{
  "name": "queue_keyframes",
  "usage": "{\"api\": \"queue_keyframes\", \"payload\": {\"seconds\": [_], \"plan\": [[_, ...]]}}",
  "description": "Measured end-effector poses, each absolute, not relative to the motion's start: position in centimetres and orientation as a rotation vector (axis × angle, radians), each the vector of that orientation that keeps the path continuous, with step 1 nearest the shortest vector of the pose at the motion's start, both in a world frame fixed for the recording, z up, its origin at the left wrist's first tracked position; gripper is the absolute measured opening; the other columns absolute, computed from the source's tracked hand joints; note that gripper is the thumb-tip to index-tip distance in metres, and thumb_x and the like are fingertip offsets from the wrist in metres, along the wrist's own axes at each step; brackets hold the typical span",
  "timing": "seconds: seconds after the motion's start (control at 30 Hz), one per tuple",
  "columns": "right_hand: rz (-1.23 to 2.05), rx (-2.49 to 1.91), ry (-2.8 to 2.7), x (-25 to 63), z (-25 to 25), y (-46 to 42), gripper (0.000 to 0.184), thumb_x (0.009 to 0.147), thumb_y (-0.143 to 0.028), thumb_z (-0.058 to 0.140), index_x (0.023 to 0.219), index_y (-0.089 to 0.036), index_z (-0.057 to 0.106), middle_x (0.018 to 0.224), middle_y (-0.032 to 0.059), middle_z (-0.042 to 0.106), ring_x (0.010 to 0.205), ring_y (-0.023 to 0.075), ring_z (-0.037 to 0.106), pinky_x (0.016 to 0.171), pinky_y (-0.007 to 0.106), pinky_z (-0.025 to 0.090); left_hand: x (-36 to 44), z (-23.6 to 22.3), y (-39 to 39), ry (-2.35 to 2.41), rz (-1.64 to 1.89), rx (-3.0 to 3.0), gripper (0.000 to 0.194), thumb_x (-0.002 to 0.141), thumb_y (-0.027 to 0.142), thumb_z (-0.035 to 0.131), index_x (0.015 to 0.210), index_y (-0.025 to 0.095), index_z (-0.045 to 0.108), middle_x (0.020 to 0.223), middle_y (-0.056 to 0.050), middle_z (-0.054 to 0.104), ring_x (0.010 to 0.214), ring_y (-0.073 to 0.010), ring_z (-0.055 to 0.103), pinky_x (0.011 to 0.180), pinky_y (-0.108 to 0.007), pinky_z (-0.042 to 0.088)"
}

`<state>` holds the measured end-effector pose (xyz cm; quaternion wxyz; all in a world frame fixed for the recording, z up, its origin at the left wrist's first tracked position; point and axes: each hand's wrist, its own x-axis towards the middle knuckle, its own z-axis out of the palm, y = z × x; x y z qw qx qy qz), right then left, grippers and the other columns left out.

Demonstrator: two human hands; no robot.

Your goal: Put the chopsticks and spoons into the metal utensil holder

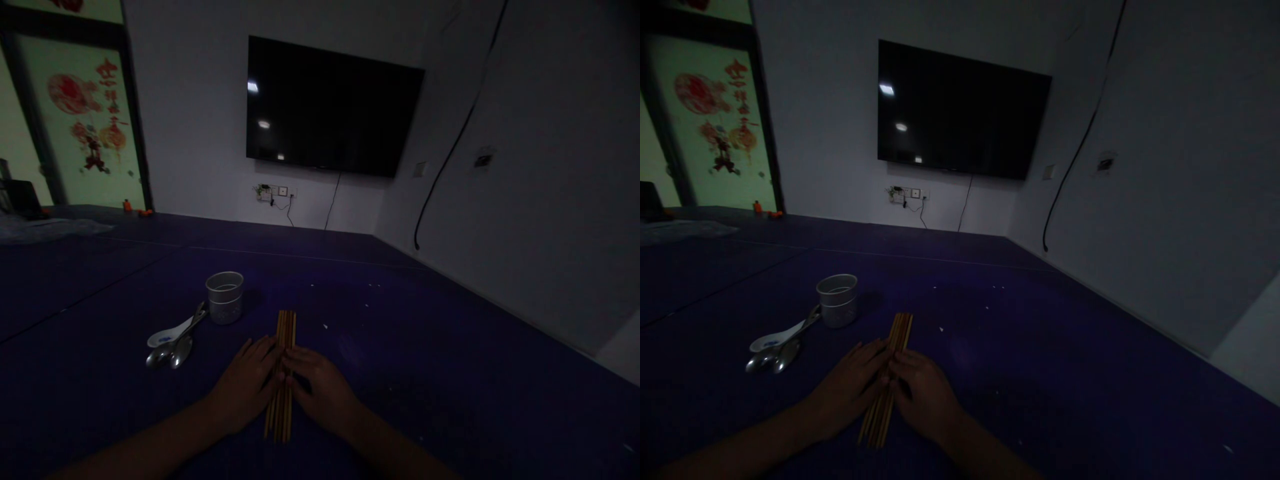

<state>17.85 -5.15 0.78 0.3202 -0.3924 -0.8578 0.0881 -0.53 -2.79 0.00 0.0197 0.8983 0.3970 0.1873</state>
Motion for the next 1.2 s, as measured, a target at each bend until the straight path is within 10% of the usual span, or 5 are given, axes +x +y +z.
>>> {"api": "queue_keyframes", "payload": {"seconds": [1.2], "plan": [[0.333, -1.134, -2.25, 18.5, 0.3, -5.1, 0.043, 0.088, -0.018, 0.043, 0.131, -0.02, 0.049, 0.134, 0.0075, 0.051, 0.126, 0.0188, 0.043, 0.107, 0.04, 0.035, -0.6, 0.0, -2.7, 1.277, 0.618, 2.749, 0.04, 0.094, 0.031, 0.032, 0.131, 0.022, 0.044, 0.136, -0.009, 0.049, 0.126, -0.0243, 0.043, 0.106, -0.052, 0.032]]}}
